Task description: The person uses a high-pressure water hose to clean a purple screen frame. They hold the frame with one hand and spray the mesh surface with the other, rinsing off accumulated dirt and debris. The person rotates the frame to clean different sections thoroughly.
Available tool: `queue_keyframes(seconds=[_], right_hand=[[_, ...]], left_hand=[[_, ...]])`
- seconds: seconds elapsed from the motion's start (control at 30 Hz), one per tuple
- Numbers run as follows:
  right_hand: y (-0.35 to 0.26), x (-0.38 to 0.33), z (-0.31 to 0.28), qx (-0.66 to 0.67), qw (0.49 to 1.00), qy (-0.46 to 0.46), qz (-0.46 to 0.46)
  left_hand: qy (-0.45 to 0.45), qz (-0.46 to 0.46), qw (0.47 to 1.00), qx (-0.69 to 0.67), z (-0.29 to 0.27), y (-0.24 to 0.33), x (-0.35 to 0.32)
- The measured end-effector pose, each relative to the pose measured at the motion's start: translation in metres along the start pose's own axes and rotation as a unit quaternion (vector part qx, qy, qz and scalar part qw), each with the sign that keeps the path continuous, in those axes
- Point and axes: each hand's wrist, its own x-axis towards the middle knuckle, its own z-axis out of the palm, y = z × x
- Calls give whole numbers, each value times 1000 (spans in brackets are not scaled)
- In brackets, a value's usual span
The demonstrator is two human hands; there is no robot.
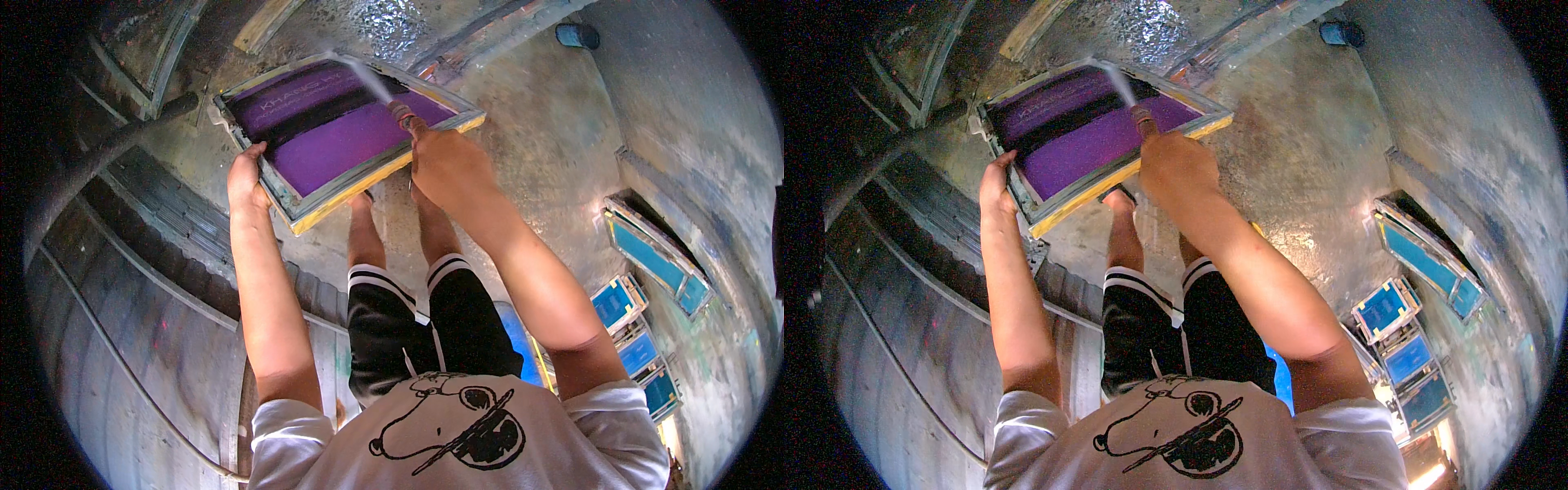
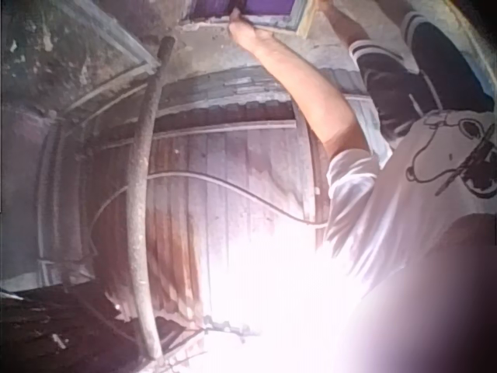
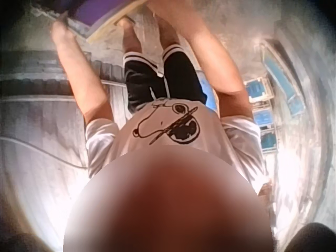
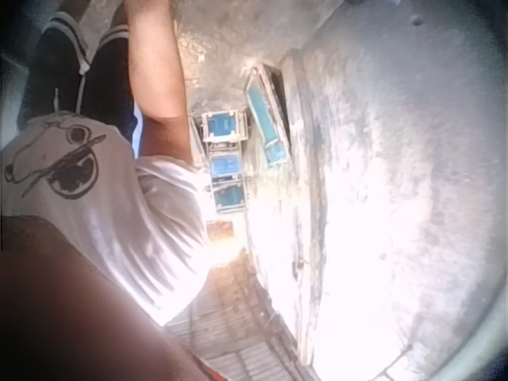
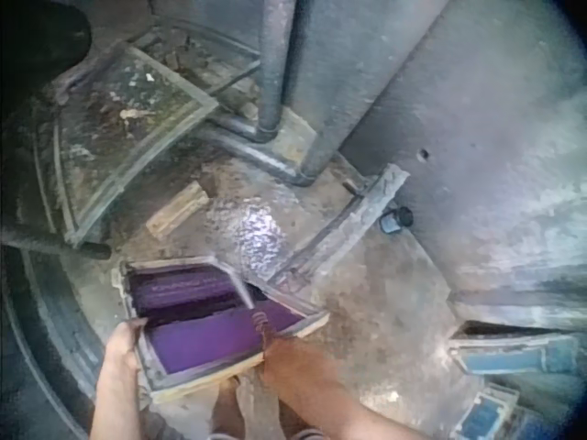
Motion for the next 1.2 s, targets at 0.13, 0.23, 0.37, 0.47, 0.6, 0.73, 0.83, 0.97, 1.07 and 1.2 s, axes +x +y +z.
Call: queue_keyframes(seconds=[0.13,0.23,0.37,0.47,0.6,0.73,0.83,0.97,1.07,1.2], right_hand=[[6,-2,8,22,1000,13,-10],[15,-4,7,8,999,34,-13],[24,-5,2,18,999,42,9],[27,-4,2,34,998,55,18],[30,-1,5,32,998,47,13],[28,-1,5,28,999,41,5],[26,1,3,35,999,27,19],[27,3,6,31,999,36,15],[27,5,5,23,999,33,10],[24,10,6,21,999,33,2]], left_hand=[[5,4,1000,6,22,-1,-22],[-8,5,1000,12,15,2,-16],[-7,16,1000,14,7,0,-8],[-37,-2,999,-15,-1,0,2],[-26,-5,1000,-10,-2,-1,6],[-28,-4,1000,-6,1,-1,2],[-28,2,1000,-1,1,1,-1],[-31,-1,1000,-5,2,0,-2],[-22,7,1000,0,3,-1,-3],[-15,9,1000,7,-2,0,-1]])
